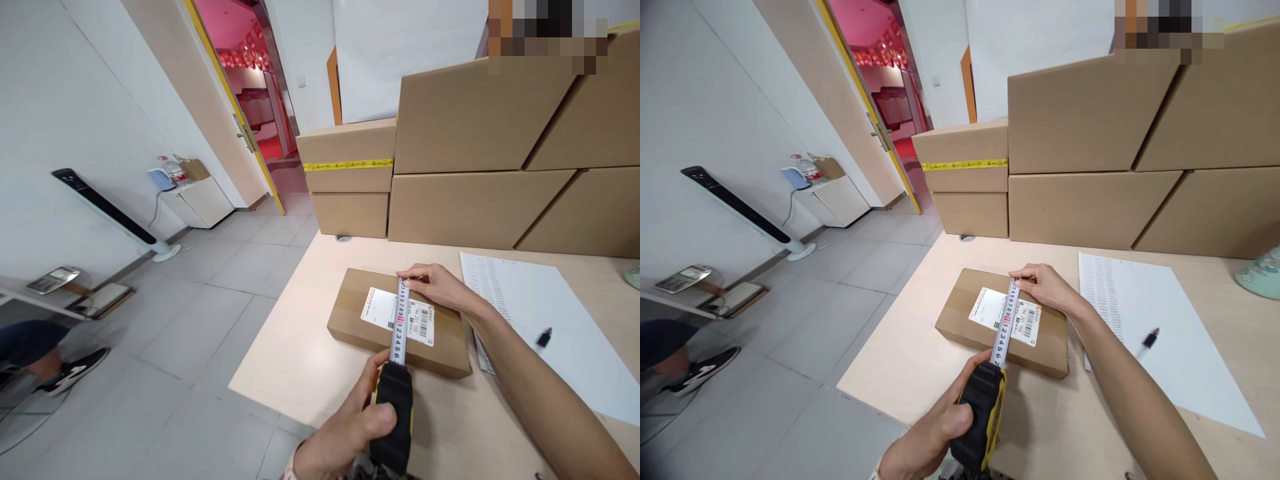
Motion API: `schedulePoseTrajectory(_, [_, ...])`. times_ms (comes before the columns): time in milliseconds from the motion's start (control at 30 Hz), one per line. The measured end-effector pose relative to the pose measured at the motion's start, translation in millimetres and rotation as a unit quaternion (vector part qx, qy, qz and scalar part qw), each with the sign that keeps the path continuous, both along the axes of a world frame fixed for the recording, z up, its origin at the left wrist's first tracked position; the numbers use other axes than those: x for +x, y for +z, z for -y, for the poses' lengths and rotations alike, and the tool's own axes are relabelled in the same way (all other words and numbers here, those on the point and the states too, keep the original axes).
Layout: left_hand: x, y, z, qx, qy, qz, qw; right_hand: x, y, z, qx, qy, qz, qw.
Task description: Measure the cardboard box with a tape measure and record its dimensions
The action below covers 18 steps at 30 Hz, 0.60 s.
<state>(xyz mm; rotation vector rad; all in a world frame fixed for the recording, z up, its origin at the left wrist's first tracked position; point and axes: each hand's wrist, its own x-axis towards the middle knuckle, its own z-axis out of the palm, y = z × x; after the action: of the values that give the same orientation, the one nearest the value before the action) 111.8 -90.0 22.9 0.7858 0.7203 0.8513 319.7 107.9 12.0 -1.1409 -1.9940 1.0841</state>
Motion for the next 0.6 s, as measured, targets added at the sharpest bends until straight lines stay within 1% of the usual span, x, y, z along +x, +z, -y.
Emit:
schedulePoseTrajectory(133, [0.1, -0.5, -0.4, 0.004, 0.002, -0.008, 1.000, -0.8, 0.9, 0.5, 0.003, -0.002, 0.004, 1.000])
schedulePoseTrajectory(300, [0.9, -0.5, -0.4, -0.012, 0.000, -0.015, 1.000, 0.3, -1.4, -1.2, 0.004, 0.002, 0.005, 1.000])
schedulePoseTrajectory(600, [-2.2, -3.5, -0.6, -0.014, -0.006, 0.003, 1.000, 0.0, -0.7, -0.8, 0.000, 0.003, 0.004, 1.000])
